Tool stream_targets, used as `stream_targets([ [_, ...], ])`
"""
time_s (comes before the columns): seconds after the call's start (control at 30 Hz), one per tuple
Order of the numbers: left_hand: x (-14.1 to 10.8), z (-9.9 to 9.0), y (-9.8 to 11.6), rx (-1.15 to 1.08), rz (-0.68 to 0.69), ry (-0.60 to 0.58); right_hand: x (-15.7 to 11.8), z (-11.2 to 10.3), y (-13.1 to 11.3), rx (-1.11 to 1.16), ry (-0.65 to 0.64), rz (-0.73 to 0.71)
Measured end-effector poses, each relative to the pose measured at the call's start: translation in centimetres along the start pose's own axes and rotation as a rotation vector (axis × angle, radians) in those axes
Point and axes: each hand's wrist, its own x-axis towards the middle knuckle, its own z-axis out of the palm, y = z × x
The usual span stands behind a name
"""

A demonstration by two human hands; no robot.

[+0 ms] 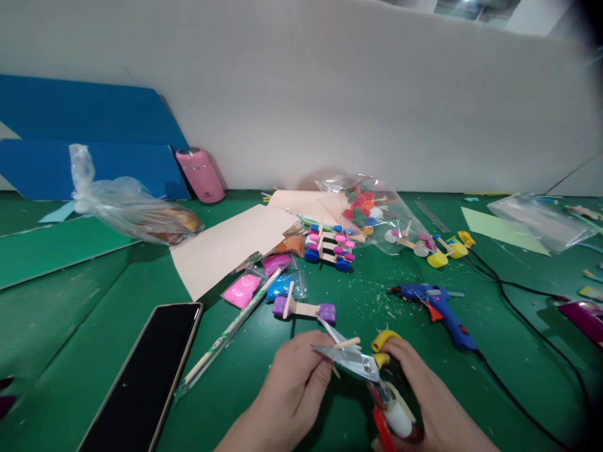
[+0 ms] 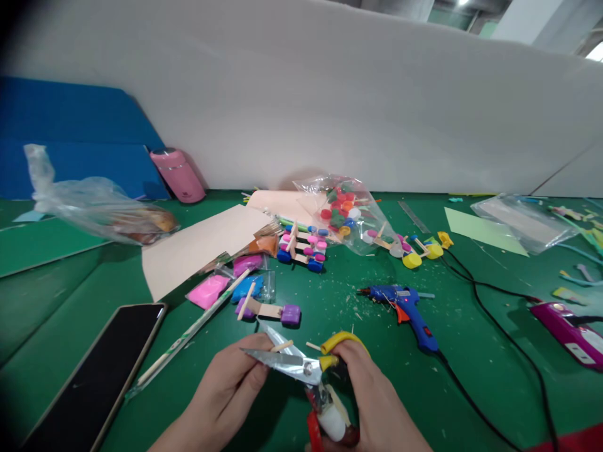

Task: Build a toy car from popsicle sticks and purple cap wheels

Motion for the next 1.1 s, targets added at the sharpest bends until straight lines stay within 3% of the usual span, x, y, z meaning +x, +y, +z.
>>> stream_targets([
  [0.1,-0.2,0.1,-0.2,0.049,0.032,-0.038,-0.3,0.6,0.7,0.0,0.027,-0.004],
  [0.27,-0.3,0.1,-0.3,0.148,0.13,-0.064,-0.2,0.8,1.9,0.01,-0.063,0.081],
  [0.6,-0.2,0.2,-0.4,0.197,0.225,0.001,0.4,0.5,0.5,0.053,-0.119,0.17],
  [0.8,-0.1,0.4,-0.4,0.001,0.058,0.076,0.5,0.1,-0.6,0.052,-0.105,0.206],
  [0.93,0.1,-0.2,-0.2,-0.149,-0.035,-0.023,0.6,0.0,-1.0,0.051,-0.124,0.209],
  [1.1,0.3,-0.6,0.1,-0.425,-0.297,-0.131,0.2,0.1,-0.7,0.015,-0.177,0.253],
])
